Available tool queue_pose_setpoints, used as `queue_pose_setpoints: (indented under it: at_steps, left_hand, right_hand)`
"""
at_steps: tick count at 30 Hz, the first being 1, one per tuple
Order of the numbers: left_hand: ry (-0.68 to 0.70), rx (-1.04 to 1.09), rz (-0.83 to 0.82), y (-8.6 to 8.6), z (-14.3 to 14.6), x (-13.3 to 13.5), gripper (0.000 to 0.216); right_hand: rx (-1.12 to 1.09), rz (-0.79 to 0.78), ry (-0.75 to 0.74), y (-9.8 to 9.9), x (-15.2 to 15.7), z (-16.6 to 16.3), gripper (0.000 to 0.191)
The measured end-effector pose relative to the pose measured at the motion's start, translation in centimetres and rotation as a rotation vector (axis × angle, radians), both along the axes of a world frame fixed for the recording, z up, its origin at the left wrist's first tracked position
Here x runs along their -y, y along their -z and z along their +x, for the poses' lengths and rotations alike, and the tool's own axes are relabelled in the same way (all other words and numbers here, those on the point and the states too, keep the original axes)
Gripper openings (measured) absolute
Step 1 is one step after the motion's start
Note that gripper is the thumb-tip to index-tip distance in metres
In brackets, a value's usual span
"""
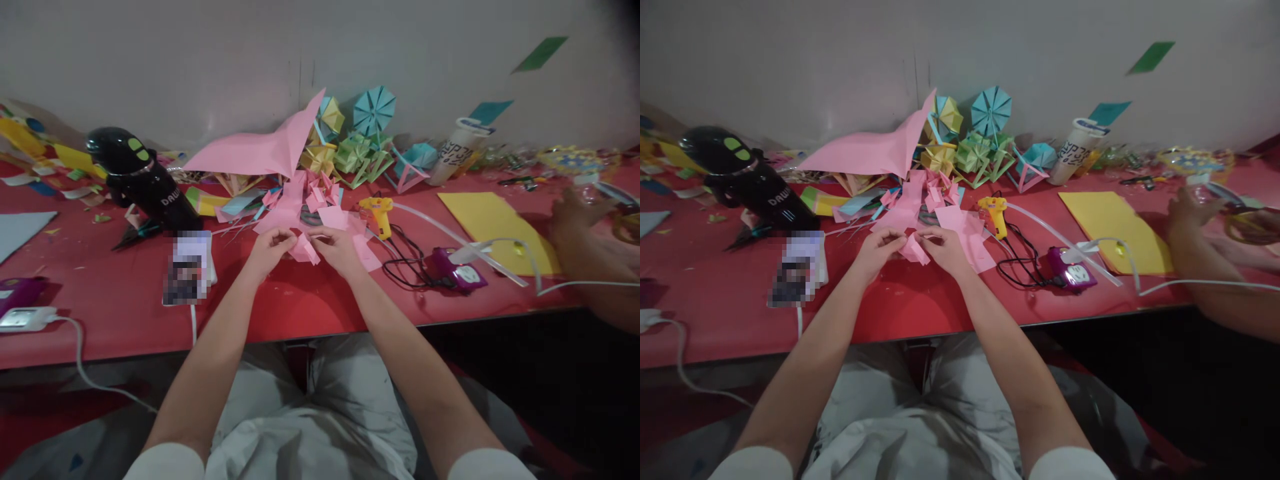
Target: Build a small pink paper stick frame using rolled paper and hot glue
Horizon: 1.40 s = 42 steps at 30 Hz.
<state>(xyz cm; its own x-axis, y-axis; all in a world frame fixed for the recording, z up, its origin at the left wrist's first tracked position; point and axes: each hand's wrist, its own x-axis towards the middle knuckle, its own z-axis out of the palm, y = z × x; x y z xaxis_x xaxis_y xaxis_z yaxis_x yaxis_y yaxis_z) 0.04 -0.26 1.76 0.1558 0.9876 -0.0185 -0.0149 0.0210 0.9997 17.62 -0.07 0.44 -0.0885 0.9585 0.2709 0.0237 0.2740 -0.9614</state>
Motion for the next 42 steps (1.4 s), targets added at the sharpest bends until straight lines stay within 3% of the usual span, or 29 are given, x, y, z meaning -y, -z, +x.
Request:
queue_pose_setpoints:
  at_steps: [12,20,33,42]
  left_hand:
    - [0.179,-0.079,-0.054,-0.7,-0.9,0.5,0.034]
    - [0.202,-0.174,0.044,-0.3,-1.3,0.4,0.036]
    - [0.225,-0.218,0.147,-1.6,-1.0,0.9,0.030]
    - [0.258,-0.205,0.107,-1.4,-1.1,0.9,0.030]
  right_hand:
    - [0.030,-0.047,-0.087,-0.6,0.4,0.2,0.017]
    - [-0.011,-0.131,-0.150,-0.4,0.5,0.2,0.023]
    - [-0.030,-0.157,-0.158,-1.3,1.0,0.0,0.036]
    - [-0.004,-0.182,-0.223,-1.2,1.0,0.3,0.031]
